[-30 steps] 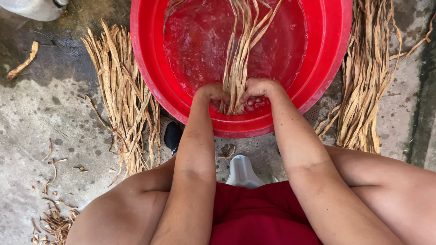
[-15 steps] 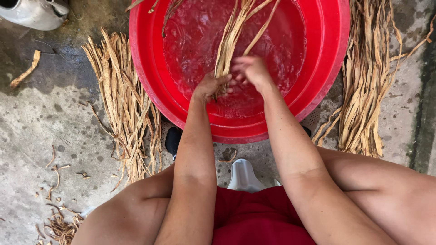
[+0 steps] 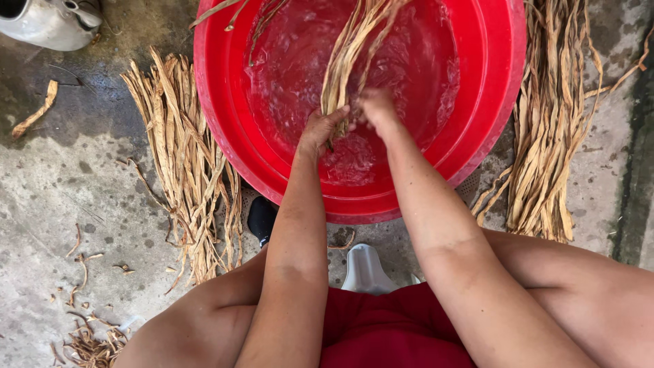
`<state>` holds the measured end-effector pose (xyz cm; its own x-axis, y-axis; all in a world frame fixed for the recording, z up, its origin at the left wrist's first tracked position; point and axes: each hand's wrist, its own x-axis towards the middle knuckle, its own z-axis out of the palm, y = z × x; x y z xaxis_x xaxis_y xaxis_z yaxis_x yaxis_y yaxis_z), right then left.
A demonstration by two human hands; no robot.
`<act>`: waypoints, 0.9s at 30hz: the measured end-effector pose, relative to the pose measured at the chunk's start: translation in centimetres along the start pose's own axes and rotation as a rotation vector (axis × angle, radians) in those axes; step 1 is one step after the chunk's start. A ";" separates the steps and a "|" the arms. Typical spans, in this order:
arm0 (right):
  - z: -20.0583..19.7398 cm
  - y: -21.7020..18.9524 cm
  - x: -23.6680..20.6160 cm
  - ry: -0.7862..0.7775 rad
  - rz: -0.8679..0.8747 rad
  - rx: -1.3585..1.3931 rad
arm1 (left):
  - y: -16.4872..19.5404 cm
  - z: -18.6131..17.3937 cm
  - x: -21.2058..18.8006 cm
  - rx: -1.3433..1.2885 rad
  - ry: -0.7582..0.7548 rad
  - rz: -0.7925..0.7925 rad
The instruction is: The person sits on a low stool and washes dried tobacco leaves one bundle at a time in a large red basin of water, swishing and rubbing the leaves, then places the washed leaves on the concrete beside the basin with other cleaned piles.
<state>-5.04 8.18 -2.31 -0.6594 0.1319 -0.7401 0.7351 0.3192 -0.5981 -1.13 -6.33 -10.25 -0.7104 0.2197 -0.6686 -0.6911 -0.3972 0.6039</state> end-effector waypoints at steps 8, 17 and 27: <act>0.5 2.0 -1.3 -0.278 -0.083 -0.087 | -0.6 0.7 -0.5 0.307 0.180 -0.140; -0.1 0.1 -4.5 0.082 -0.176 -0.049 | -2.3 3.6 -1.3 0.741 0.278 -0.013; -1.6 5.2 -0.9 0.034 0.107 0.269 | -2.8 5.7 -6.1 0.872 -0.284 -0.205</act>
<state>-0.87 11.27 -4.27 -0.5778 0.1840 -0.7952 0.8128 0.0417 -0.5810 4.40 -1.47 -5.39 -0.4899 0.4660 -0.7367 -0.5804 0.4562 0.6745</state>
